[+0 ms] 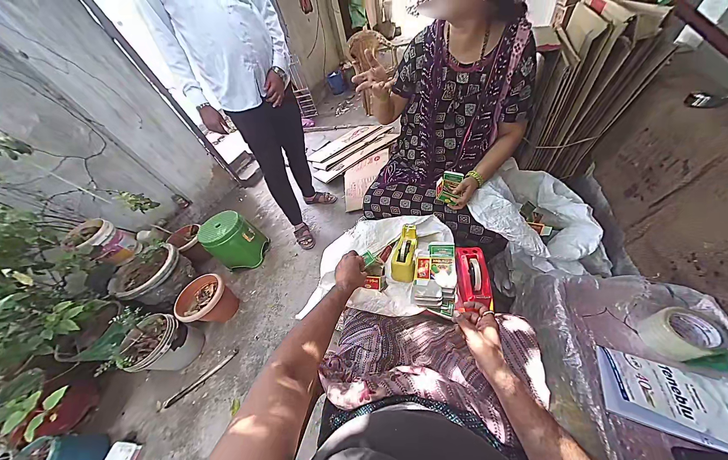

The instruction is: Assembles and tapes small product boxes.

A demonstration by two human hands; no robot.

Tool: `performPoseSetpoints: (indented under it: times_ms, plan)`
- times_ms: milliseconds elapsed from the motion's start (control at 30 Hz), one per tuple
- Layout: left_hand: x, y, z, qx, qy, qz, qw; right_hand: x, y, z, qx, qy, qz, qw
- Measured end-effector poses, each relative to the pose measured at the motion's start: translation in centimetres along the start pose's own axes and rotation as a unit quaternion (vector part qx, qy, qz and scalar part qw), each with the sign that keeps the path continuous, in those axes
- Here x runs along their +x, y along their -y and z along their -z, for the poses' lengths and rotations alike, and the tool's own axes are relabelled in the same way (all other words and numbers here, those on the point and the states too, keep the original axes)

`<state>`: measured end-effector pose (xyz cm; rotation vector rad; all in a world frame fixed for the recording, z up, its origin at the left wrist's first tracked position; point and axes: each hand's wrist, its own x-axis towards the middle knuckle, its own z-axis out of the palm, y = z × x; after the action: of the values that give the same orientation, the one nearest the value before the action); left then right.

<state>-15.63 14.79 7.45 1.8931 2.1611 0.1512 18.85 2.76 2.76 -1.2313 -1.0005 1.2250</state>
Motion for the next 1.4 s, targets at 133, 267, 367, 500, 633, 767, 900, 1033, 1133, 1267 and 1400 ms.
performPoseSetpoints:
  times_ms: [133, 267, 367, 500, 633, 767, 900, 1033, 1133, 1267, 1400]
  plan:
    - [1.2, 0.8, -1.5, 0.081, 0.108, -0.109, 0.985, 0.3, 0.1, -0.1, -0.003, -0.011, -0.013, 1.0]
    - [2.4, 0.7, -1.9, 0.127, 0.188, -0.049, 0.973, 0.2, 0.3, -0.4, -0.002, -0.009, -0.025, 1.0]
    - [3.4, 1.4, -1.6, 0.1, 0.079, -0.043, 0.991, 0.2, 0.0, 0.0, -0.019, -0.005, -0.019, 1.0]
    - [4.0, 3.2, 0.0, 0.157, 0.055, -0.027, 0.986, 0.2, 0.2, 0.4, -0.047, -0.007, -0.018, 0.999]
    - [2.7, 5.5, 3.4, 0.182, 0.11, 0.045, 0.976, 0.4, 0.1, 0.1, -0.061, -0.001, -0.03, 0.998]
    - [5.0, 5.5, 9.0, 0.074, -0.029, 0.047, 0.996, 0.6, -1.1, -0.2, -0.109, 0.017, -0.025, 0.994]
    - [4.9, 1.2, 15.7, -0.038, -0.179, -0.006, 0.983, -0.1, -2.6, -0.5, -0.206, 0.074, -0.011, 0.976]
    - [3.7, 1.8, 13.9, -0.015, -0.128, -0.06, 0.99, -1.0, -3.5, -1.2, -0.249, 0.126, -0.009, 0.96]
    - [3.1, 3.6, 13.8, -0.069, -0.057, -0.058, 0.994, -1.5, -4.1, -1.5, -0.265, 0.157, 0.004, 0.951]
    - [0.7, 2.6, 17.7, -0.168, -0.168, -0.081, 0.968, -1.5, -4.8, -1.2, -0.286, 0.149, -0.012, 0.947]
    - [1.1, 5.2, 15.6, -0.081, -0.086, -0.048, 0.992, -0.8, -5.3, -0.9, -0.298, 0.143, -0.011, 0.944]
